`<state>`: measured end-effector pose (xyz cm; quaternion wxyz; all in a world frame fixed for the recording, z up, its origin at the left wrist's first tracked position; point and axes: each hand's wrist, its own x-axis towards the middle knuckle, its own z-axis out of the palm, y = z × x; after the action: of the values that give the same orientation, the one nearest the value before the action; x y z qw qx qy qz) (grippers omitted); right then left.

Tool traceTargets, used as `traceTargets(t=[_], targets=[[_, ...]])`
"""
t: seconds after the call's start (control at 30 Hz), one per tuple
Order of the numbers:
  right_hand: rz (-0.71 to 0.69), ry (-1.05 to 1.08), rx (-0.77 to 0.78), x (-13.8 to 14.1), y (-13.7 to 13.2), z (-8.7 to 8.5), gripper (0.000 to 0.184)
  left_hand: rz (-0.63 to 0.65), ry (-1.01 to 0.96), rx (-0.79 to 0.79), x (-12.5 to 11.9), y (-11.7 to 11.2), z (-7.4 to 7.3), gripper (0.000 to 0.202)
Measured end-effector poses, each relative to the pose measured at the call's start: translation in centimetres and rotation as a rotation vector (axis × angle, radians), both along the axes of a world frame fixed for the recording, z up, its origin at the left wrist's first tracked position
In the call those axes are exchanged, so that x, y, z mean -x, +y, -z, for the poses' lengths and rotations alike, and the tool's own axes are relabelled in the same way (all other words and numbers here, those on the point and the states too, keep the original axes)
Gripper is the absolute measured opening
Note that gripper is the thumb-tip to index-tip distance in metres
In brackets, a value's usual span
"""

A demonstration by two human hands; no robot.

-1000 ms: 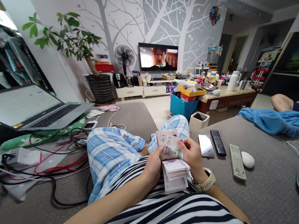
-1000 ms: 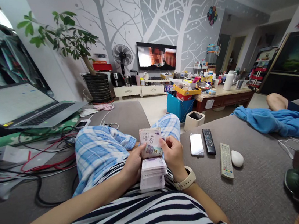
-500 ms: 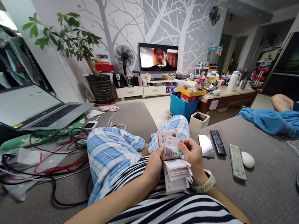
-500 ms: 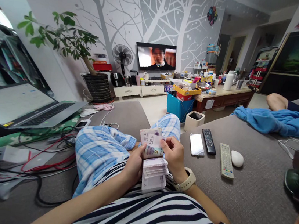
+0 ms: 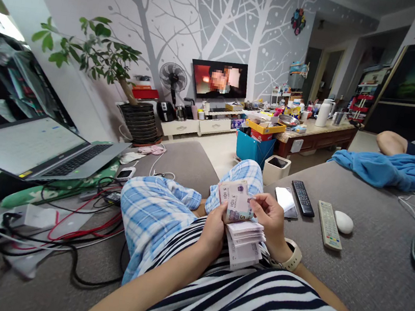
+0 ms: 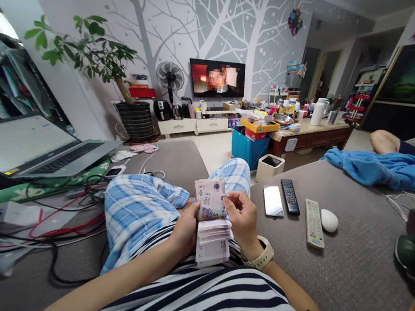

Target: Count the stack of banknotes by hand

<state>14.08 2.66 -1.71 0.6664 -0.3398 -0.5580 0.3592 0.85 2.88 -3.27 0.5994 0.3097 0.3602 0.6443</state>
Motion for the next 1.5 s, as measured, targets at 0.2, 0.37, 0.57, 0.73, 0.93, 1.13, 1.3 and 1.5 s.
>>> traceTargets(t=[0.2, 0.37, 0.57, 0.73, 0.93, 1.13, 1.3, 1.5], targets=[[0.003, -0.034, -0.017, -0.13, -0.12, -0.17, 0.018, -0.003, 0.014, -0.019, 0.01, 0.04, 0.13, 0.031], [-0.023, -0.006, -0.027, -0.06, -0.52, -0.48, 0.019, 0.016, 0.000, -0.017, 0.02, -0.10, 0.11, 0.029], [-0.040, -0.025, -0.053, -0.14, -0.70, -0.70, 0.021, 0.034, -0.014, -0.016, 0.11, -0.13, 0.17, 0.032], [-0.049, -0.029, -0.060, -0.22, -0.75, -0.73, 0.023, 0.031, 0.004, -0.025, 0.22, -0.02, 0.29, 0.030], [-0.081, -0.021, -0.046, -0.29, -0.72, -0.52, 0.025, 0.029, 0.002, -0.016, 0.11, 0.03, 0.05, 0.031], [-0.094, -0.005, -0.037, -0.28, -0.46, -0.16, 0.025, 0.027, -0.005, -0.014, 0.18, 0.21, 0.16, 0.030], [-0.092, -0.006, -0.028, -0.27, -0.51, -0.26, 0.024, 0.027, -0.019, -0.008, 0.16, 0.29, 0.22, 0.030], [-0.124, 0.027, -0.013, -0.24, -0.59, -0.23, 0.029, 0.021, -0.033, 0.031, -0.02, -0.02, -0.40, 0.028]])
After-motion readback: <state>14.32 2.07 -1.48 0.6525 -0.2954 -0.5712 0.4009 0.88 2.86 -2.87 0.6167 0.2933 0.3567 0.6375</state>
